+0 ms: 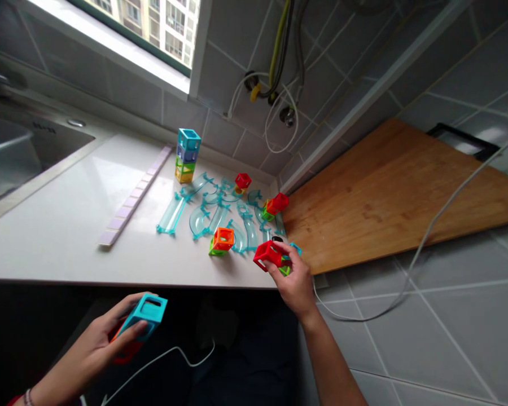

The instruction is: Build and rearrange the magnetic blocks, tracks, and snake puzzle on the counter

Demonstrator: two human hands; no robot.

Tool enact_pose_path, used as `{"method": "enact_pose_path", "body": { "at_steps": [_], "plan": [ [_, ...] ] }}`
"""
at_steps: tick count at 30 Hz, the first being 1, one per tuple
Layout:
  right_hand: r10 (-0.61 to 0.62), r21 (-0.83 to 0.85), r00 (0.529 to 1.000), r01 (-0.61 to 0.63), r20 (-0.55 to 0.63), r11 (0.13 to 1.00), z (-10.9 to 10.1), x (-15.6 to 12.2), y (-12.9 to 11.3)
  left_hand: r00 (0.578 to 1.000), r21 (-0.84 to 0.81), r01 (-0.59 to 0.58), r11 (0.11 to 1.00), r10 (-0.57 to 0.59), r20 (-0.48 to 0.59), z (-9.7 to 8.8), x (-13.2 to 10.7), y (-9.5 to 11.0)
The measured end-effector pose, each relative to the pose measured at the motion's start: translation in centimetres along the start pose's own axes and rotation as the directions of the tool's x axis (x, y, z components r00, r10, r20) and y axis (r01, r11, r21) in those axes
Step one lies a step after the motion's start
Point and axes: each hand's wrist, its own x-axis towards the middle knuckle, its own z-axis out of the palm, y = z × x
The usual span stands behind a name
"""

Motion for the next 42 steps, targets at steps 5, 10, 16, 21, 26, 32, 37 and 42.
{"method": "enact_pose_path", "body": {
  "at_steps": [5, 10, 16, 21, 26, 32, 37, 42],
  "plan": [
    [-0.049, 0.030, 0.998, 0.048, 0.030, 0.998, 2.6, 1.4, -2.5, 1.000, 0.021, -0.013, 1.000, 0.012, 0.026, -0.9, -0.6, -0.7],
    [-0.068, 0.079, 0.998, 0.067, 0.004, 0.995, 3.8, 1.6, -3.5, 1.000, 0.034, -0.017, 0.999, 0.017, 0.005, -1.6, -1.4, -1.1],
    [-0.131, 0.059, 0.991, 0.133, -0.028, 0.989, 5.1, 2.5, -5.7, 0.999, 0.067, -0.033, 0.997, 0.032, 0.023, -2.1, -1.6, -1.2],
    [-0.183, -0.023, 0.982, 0.184, 0.046, 0.983, 7.5, 3.7, -6.3, 0.998, 0.074, -0.032, 0.997, 0.028, 0.048, -2.9, -1.7, -1.0],
    [-0.161, -0.091, 0.987, 0.163, 0.030, 0.982, 10.1, 2.1, -3.8, 0.999, 0.012, -0.023, 1.000, 0.023, 0.031, -3.4, -1.8, -1.8],
    [0.052, -0.030, 0.983, -0.058, -0.179, 0.998, 11.6, -6.9, -3.0, 1.000, -0.118, 0.015, 0.993, -0.015, -0.001, -2.1, -0.7, -0.7],
    [-0.014, 0.181, 0.870, -0.087, 0.493, 0.980, 14.0, -13.4, -4.6, 0.960, -0.062, -0.040, 0.997, 0.056, 0.275, 0.2, -0.9, -0.2],
    [-0.039, 0.191, 0.783, -0.104, 0.621, 0.976, 13.8, -13.1, -6.1, 0.911, -0.089, 0.027, 0.996, 0.012, 0.412, 1.1, -2.1, 0.1]
  ]
}}
